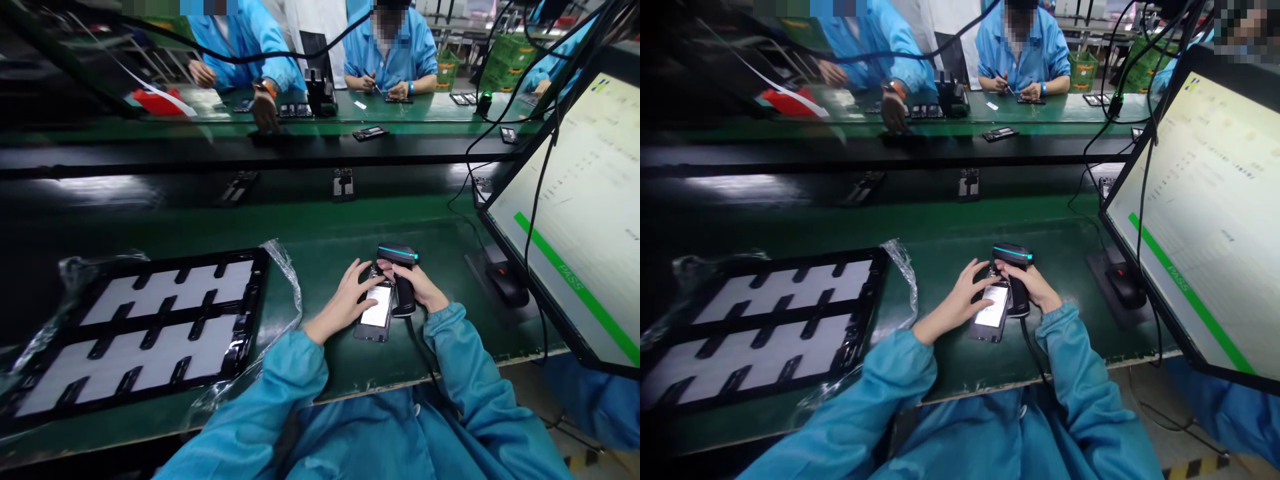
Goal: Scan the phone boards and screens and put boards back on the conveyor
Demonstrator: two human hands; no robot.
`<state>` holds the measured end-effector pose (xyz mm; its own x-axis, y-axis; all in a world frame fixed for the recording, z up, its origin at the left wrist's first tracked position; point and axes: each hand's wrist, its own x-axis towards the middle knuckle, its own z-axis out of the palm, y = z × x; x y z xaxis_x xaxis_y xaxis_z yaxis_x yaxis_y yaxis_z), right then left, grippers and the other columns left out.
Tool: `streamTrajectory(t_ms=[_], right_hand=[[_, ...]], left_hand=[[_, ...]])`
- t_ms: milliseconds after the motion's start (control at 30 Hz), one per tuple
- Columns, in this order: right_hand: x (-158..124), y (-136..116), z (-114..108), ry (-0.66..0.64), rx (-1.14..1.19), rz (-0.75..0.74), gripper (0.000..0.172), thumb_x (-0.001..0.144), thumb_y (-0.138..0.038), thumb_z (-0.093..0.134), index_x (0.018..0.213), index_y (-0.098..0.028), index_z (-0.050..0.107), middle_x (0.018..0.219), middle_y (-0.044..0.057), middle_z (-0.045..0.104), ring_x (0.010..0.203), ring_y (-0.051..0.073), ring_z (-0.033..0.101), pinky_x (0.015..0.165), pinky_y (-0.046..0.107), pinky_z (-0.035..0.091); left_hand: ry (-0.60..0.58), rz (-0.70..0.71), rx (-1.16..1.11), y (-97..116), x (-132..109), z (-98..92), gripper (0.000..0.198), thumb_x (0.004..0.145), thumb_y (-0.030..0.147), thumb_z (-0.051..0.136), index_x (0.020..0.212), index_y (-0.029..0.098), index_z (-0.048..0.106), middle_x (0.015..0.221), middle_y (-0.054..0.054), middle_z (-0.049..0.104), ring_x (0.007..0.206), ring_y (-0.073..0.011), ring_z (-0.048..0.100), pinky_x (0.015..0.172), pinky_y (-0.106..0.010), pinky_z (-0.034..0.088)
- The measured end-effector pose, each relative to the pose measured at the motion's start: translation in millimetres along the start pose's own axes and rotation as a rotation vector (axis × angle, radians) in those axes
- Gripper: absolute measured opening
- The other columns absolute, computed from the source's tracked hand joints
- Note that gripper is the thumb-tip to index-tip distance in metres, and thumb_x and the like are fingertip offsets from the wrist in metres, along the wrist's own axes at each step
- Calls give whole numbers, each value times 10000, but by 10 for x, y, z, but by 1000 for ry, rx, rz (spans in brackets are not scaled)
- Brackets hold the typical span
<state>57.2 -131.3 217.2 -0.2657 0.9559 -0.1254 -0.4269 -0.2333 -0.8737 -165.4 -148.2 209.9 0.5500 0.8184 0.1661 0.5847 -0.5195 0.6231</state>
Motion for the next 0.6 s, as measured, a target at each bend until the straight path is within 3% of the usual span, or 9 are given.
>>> streamTrajectory(t_ms=[67, 133, 233, 300, 367, 433, 600], right_hand=[[-187, 10, -11, 71, -20, -41, 401, 740, -408, 832, 1081, -211, 757, 1250, 83, 718, 1250, 277, 610, 1172, 464, 388], [-456, 54, -2, 188, -57, -58, 421, 761, -395, 825, 1140, -234, 737, 1251, 73, 718, 1268, 282, 599, 1173, 494, 383], [-810, 146, 62, 304, -100, -15, 464, 770, -373, 828, 1198, -238, 709, 1245, 75, 722, 1269, 288, 599, 1176, 534, 370], [-879, 175, 110, 323, -73, -13, 477, 764, -363, 835, 1202, -227, 705, 1247, 81, 721, 1269, 291, 599, 1181, 540, 366], [-794, 151, 126, 358, 25, -42, 474, 737, -356, 855, 1171, -229, 713, 1223, 78, 731, 1261, 293, 605, 1166, 538, 394], [-627, 78, 86, 427, 154, -85, 462, 701, -359, 876, 1119, -235, 724, 1174, 72, 746, 1241, 299, 618, 1126, 540, 444], [-370, -98, -213, 526, 264, -191, 463, 675, -360, 888, 1087, -218, 731, 1220, 102, 723, 1257, 329, 610, 1101, 542, 466]], left_hand=[[110, -150, -6, 81, -239, 215, 704, 944, 386, 561, 1570, 225, 282, 1632, -164, 218, 1541, -380, 45, 1213, -648, 137], [195, -294, -107, 212, -478, 437, 791, 968, 394, 504, 1609, 216, 75, 1643, -191, 176, 1543, -374, 65, 1211, -660, 136], [275, -407, -354, 398, -609, 664, 733, 959, 401, 513, 1585, 293, 148, 1601, -171, 277, 1497, -350, 269, 1195, -599, 270], [344, -424, -443, 421, -471, 702, 668, 936, 402, 553, 1533, 302, 269, 1525, -171, 375, 1404, -340, 419, 1135, -557, 378], [388, -397, -477, 333, -160, 670, 623, 928, 388, 558, 1495, 277, 325, 1464, -173, 430, 1300, -318, 519, 1065, -513, 451], [407, -360, -518, 174, 304, 608, 619, 915, 352, 567, 1480, 255, 333, 1420, -170, 482, 1188, -283, 594, 992, -463, 499], [564, -307, -521, -173, 1912, 297, 582, 868, 294, 611, 1392, 167, 391, 1305, -194, 587, 942, -215, 665, 863, -367, 522]])
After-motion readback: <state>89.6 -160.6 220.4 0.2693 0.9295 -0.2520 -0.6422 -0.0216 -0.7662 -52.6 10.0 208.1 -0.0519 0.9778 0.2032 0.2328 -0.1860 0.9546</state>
